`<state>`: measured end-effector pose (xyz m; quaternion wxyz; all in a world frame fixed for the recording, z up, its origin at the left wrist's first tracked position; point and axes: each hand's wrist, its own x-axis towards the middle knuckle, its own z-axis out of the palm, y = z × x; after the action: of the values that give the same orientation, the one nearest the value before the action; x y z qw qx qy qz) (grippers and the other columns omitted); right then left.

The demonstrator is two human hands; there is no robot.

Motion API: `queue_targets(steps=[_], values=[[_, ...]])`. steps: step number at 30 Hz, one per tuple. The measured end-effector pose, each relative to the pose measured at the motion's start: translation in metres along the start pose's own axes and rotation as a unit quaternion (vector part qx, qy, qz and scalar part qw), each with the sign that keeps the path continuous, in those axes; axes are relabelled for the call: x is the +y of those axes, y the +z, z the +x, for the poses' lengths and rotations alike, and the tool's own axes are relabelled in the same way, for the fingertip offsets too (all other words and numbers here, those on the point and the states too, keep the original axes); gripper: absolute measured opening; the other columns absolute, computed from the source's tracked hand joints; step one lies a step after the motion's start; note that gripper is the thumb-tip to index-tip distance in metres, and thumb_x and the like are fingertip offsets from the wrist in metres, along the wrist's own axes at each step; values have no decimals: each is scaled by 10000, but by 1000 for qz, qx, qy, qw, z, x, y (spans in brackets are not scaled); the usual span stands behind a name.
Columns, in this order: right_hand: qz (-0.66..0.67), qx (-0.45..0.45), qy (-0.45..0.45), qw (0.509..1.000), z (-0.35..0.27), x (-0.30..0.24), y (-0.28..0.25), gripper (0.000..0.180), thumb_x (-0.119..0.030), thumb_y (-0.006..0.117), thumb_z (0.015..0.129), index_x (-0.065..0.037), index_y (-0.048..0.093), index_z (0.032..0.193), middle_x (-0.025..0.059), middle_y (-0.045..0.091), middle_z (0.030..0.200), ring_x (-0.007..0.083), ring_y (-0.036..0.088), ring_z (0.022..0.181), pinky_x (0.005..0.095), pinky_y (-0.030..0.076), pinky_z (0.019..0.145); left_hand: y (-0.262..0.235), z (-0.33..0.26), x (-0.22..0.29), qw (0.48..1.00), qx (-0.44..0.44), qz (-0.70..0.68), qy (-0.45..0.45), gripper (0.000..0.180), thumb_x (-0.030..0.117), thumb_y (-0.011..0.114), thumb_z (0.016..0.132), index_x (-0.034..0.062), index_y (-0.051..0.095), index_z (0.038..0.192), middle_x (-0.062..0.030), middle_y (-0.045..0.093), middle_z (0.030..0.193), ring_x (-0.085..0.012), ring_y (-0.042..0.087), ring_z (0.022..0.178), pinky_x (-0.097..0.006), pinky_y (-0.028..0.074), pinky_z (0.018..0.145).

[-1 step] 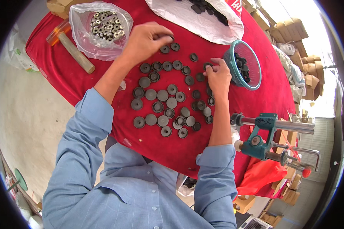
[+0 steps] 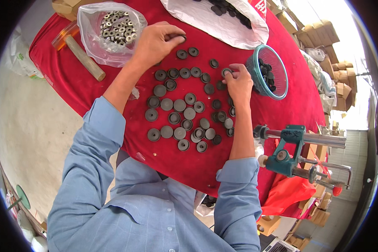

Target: The person presses black caps using a manual press and a mallet, arranges the caps on the table, and inserts metal bearings into them by hand.

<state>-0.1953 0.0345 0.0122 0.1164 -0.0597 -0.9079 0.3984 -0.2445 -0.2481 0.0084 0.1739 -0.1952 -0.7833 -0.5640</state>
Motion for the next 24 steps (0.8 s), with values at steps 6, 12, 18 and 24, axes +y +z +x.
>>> queue_targets(steps=[6,12,18,24], values=[[-164,-31,-53,985,12,-3,5,198,-128,717,896,3,769,1034,202,766,893,336,761,814,420,582,793,-13,-2,-33,985,-11,175,6,186,82,790,854,37,798,1035,-104,716,925,-235,690,831,-338,548,750],[-123,36,-24,991,4,3,-30,201,-121,681,914,-18,790,1048,200,769,944,368,746,897,451,568,853,-24,-3,-35,947,-152,278,45,182,90,768,858,6,779,1019,-132,712,959,-278,703,889,-380,554,809],[-229,87,4,969,-28,40,-50,296,-94,641,921,-59,763,1189,220,759,1060,394,727,1019,480,556,918,-50,-1,-19,958,-192,199,-76,280,185,784,825,39,759,1063,-161,724,1023,-342,701,975,-441,559,865],[-201,91,-8,975,-36,66,-47,394,-211,755,915,-45,724,1271,216,689,1096,382,687,1001,465,545,928,-51,-8,0,917,-270,291,-38,338,127,831,755,32,699,1051,-138,680,991,-343,660,974,-440,536,860]])
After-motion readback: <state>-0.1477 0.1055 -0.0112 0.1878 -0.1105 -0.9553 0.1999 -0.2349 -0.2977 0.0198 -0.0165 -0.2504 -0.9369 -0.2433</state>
